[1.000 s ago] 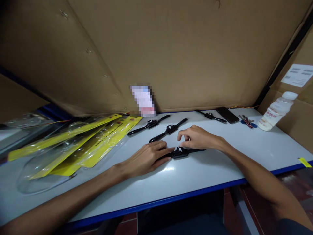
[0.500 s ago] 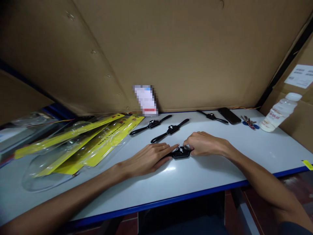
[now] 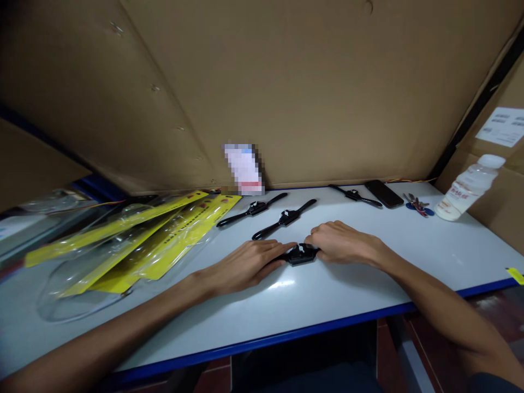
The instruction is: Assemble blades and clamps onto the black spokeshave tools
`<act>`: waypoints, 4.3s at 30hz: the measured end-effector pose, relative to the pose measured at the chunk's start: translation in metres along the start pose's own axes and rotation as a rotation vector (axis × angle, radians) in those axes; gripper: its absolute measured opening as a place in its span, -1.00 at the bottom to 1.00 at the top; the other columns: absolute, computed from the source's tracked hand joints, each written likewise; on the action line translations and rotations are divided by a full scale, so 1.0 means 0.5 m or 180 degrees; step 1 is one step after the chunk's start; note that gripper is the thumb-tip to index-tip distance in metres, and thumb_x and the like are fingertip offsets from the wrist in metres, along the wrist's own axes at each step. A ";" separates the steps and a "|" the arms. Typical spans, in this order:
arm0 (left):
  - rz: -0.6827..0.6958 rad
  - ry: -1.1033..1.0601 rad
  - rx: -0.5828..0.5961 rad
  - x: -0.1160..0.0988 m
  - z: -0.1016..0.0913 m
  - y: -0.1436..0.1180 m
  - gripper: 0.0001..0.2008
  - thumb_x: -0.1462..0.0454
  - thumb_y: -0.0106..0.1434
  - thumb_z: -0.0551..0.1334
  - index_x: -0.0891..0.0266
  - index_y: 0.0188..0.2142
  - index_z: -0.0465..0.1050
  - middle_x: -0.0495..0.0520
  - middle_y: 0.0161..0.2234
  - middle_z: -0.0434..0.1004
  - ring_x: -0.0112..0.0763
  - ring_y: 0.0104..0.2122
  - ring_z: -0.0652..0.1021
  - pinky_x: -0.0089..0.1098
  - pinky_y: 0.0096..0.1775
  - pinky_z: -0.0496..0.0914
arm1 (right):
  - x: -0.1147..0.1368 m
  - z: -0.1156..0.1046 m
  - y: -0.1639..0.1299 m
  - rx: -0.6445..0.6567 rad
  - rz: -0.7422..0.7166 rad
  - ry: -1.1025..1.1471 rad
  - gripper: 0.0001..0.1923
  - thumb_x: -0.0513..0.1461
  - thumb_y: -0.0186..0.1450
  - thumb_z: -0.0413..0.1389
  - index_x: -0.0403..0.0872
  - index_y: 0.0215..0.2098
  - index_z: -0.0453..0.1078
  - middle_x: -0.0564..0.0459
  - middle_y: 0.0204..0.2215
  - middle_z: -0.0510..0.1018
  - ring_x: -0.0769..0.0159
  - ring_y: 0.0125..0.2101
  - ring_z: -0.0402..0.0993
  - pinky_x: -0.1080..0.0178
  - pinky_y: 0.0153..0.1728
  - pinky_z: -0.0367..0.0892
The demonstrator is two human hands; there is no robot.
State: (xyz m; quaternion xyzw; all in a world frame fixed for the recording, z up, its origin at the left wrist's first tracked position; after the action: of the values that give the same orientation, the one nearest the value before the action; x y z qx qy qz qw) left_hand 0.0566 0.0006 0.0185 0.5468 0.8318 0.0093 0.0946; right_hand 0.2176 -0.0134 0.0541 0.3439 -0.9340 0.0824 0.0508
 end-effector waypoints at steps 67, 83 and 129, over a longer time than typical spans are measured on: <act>0.0753 0.1492 -0.0602 -0.018 -0.006 -0.008 -0.80 0.39 0.47 0.06 0.40 -0.08 0.46 0.12 -0.30 0.54 -0.26 -0.31 0.46 -0.27 -0.37 0.39 | 0.006 -0.011 -0.002 -0.0120 0.0196 -0.0343 -0.84 -0.33 0.33 0.09 -0.09 -0.16 0.47 -0.04 -0.31 0.60 0.25 -0.40 0.44 0.24 -0.44 0.02; 0.0725 0.1469 -0.0642 -0.019 -0.008 -0.007 -0.78 0.35 0.49 0.06 0.39 -0.06 0.45 0.12 -0.30 0.54 -0.24 -0.30 0.46 -0.26 -0.37 0.38 | 0.010 -0.005 0.018 -0.0722 -0.0215 0.0097 -0.75 -0.24 0.43 0.12 0.01 0.05 0.52 0.02 -0.26 0.61 0.31 -0.35 0.46 0.26 -0.36 0.16; 0.0725 0.1344 -0.0728 -0.021 -0.009 -0.010 -0.77 0.37 0.50 0.03 0.36 -0.11 0.46 0.10 -0.35 0.51 -0.28 -0.35 0.49 -0.30 -0.38 0.39 | 0.026 -0.003 0.018 -0.0705 -0.0205 0.0521 -0.73 -0.26 0.42 0.01 -0.05 -0.34 0.53 0.06 -0.45 0.57 0.35 -0.46 0.36 0.26 -0.37 0.10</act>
State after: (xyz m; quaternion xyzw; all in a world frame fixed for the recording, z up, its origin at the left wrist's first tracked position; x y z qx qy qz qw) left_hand 0.0555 -0.0106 0.0236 0.6087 0.7598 0.2277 -0.0216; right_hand 0.2020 -0.0144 0.0566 0.3580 -0.9186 0.0050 0.1671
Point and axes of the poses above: each hand's wrist, its own y-axis towards the middle knuckle, its own z-axis out of the palm, x = y × z, the point moved 6 cm from there along y, towards the middle knuckle
